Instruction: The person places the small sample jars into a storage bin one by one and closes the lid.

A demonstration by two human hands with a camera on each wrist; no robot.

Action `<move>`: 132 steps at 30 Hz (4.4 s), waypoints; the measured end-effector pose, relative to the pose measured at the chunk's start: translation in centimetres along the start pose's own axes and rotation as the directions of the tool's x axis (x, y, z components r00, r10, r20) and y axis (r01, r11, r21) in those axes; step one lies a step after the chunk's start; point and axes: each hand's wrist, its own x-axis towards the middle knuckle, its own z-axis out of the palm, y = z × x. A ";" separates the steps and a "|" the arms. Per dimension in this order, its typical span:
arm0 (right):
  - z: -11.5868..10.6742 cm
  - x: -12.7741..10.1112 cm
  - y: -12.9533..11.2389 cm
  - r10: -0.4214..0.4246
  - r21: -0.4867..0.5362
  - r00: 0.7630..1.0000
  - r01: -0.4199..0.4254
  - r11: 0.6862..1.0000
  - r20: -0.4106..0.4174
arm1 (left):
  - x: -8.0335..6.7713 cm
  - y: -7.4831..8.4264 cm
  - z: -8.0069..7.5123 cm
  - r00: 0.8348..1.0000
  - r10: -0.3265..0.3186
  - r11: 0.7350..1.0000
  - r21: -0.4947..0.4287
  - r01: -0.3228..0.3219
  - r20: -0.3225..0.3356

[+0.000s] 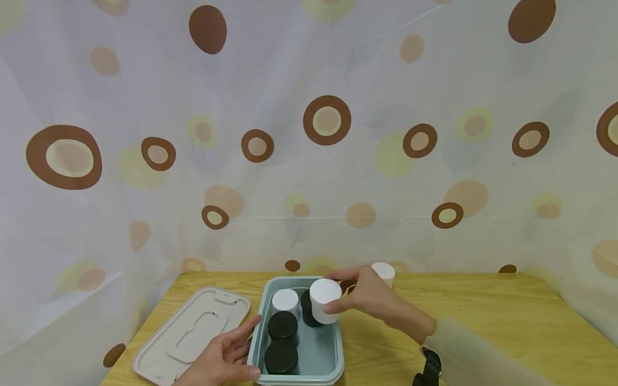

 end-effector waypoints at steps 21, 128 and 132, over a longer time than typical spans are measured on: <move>3.3 1.0 1.4 -0.073 -0.151 0.997 0.070 0.986 -0.015 | 0.1 -0.1 -0.2 0.999 0.030 1.000 0.005 -0.030 0.025; -8.5 1.7 12.8 0.124 -0.216 0.938 -0.201 0.955 -0.324 | 0.0 -0.1 -0.1 0.999 0.014 0.999 0.049 -0.012 -0.034; -8.6 2.0 12.9 0.128 -0.209 0.941 -0.200 0.957 -0.312 | 0.0 0.0 0.0 0.999 0.008 0.999 0.036 -0.006 -0.039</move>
